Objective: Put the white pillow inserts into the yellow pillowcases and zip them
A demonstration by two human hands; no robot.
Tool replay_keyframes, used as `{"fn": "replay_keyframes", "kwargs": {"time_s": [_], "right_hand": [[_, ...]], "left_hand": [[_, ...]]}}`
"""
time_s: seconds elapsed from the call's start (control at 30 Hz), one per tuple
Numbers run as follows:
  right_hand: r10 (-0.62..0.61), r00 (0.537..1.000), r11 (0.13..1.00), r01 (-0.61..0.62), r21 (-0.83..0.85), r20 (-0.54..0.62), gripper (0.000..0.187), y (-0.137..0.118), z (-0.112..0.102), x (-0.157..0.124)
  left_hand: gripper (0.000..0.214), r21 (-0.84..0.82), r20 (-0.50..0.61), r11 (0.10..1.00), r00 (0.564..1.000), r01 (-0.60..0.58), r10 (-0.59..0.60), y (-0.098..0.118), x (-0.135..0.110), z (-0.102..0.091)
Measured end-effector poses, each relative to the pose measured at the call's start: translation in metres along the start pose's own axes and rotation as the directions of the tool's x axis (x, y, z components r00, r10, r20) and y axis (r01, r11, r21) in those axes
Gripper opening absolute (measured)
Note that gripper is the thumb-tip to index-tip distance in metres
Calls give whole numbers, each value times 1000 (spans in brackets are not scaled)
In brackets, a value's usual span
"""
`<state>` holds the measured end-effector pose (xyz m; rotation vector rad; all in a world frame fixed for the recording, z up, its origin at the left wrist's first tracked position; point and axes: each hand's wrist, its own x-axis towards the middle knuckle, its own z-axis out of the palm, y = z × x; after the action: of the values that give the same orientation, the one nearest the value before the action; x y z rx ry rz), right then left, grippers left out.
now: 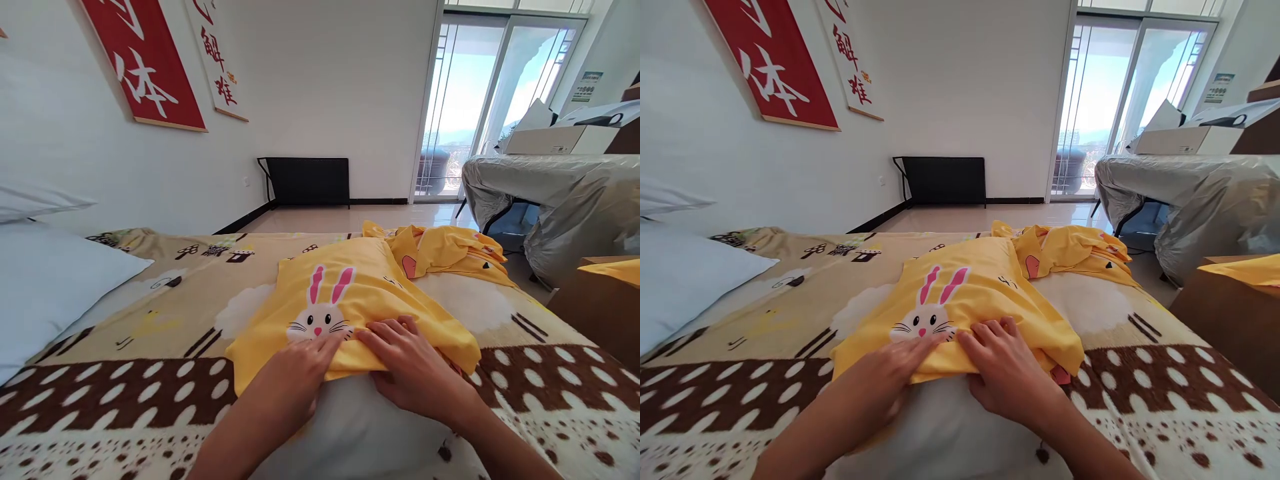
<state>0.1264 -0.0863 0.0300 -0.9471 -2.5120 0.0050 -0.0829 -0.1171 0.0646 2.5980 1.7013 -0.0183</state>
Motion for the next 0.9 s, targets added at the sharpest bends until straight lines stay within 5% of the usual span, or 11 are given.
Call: {"fn": "replay_keyframes", "kwargs": {"time_s": [0.1, 0.2, 0.3, 0.4, 0.47, 0.6, 0.67, 0.77, 0.9], "right_hand": [[74, 973, 991, -97, -96, -220, 32, 10, 12, 6], [142, 915, 950, -234, -208, -377, 30, 27, 8, 6], [170, 828, 901, -350, -256, -534, 31, 46, -1, 2], [136, 685, 878, -418, -234, -715, 33, 65, -12, -4], [111, 611, 894, -405, -189, -784, 30, 75, -20, -10], [237, 549, 956, -278, 92, -802, 29, 90, -34, -20], [328, 517, 944, -194, 265, -791, 27, 97, -36, -22], [409, 451, 908, -113, 403, -793, 22, 113, -30, -20], [492, 458, 860, -122, 496, -740, 30, 136, -9, -12]], "left_hand": [[59, 66, -100, 982, 980, 179, -172, -24, -4, -11], [41, 79, -368, 931, 879, 356, -305, -47, -13, -18], [33, 74, -731, 913, 644, 402, -225, -62, -21, -20], [36, 106, -909, 903, 408, 418, -82, -68, -27, -20], [38, 126, -907, 889, 414, 440, -77, -73, -28, -21], [38, -22, -682, 932, 676, 362, -278, -98, -23, -16], [35, -222, -606, 936, 714, 272, -351, -114, -17, -12], [33, -351, -685, 910, 602, 222, -411, -130, -10, -6], [27, -479, -739, 856, 438, 192, -512, -137, 1, 3]]}}
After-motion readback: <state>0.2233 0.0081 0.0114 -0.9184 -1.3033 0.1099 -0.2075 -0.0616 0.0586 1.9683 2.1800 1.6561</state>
